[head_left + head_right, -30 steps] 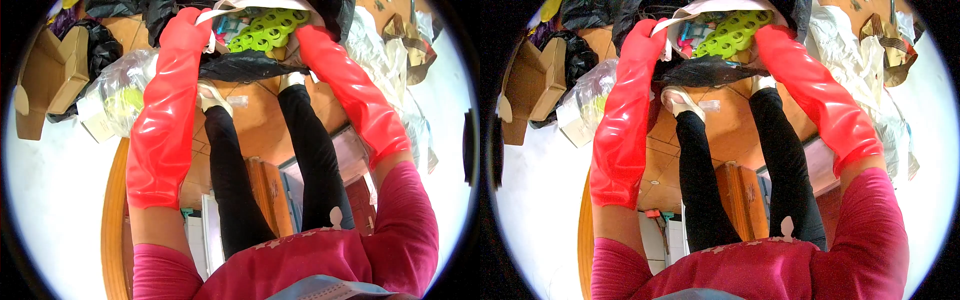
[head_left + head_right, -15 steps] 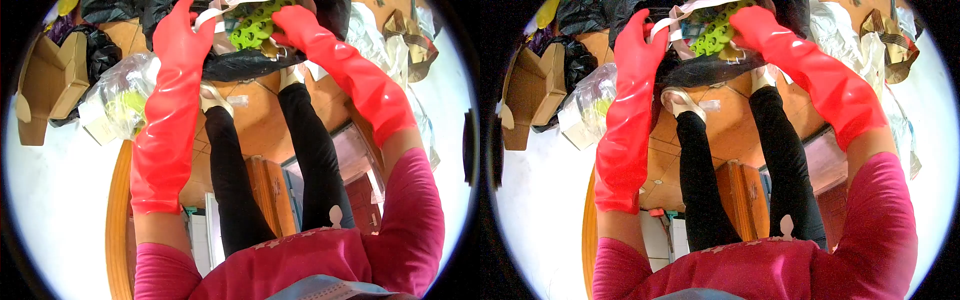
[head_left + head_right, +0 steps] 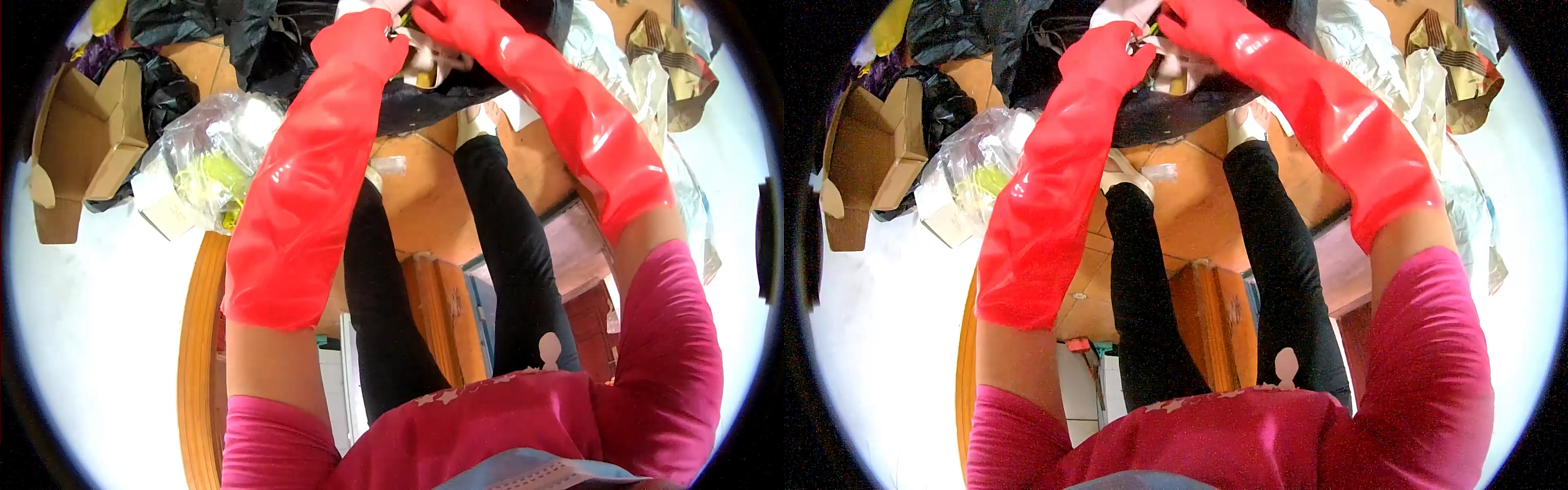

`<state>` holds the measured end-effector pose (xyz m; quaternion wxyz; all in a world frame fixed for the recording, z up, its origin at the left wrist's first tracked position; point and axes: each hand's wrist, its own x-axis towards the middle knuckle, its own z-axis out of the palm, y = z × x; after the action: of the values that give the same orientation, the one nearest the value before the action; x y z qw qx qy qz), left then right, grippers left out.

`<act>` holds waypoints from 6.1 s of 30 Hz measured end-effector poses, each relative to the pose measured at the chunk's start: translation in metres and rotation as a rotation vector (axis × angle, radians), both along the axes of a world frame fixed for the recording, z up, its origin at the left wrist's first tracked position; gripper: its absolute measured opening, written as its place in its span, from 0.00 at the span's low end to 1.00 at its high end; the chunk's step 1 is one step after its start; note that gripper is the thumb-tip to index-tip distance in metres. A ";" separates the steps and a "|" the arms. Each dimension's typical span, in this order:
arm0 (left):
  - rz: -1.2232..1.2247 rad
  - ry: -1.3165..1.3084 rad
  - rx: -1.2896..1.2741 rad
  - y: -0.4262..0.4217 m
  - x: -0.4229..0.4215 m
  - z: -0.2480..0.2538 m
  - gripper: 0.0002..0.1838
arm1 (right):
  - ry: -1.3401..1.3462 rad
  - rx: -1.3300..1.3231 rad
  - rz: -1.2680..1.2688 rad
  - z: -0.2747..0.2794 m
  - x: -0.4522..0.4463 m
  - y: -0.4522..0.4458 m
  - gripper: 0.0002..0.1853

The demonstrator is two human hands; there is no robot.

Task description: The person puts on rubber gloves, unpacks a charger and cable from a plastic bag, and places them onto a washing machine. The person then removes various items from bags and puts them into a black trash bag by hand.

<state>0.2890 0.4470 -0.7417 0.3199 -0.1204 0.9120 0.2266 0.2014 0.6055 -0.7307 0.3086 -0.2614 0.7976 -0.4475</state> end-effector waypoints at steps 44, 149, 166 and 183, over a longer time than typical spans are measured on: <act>0.217 0.104 0.313 0.008 0.043 0.018 0.29 | -0.447 0.108 0.163 0.048 0.052 0.062 0.15; 0.234 0.239 0.163 -0.024 0.046 0.023 0.41 | -0.838 -0.138 -0.662 -0.095 0.092 -0.031 0.28; 0.586 0.313 0.316 -0.077 0.033 0.011 0.15 | -0.716 0.273 -0.399 -0.038 0.071 0.007 0.15; 0.349 0.058 0.164 -0.090 0.034 0.000 0.15 | -0.333 0.546 -0.281 0.024 0.038 0.027 0.18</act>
<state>0.3226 0.3566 -0.7422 0.2582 -0.2438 0.8646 0.3556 0.2394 0.6324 -0.7068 0.4287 0.0197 0.8547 -0.2921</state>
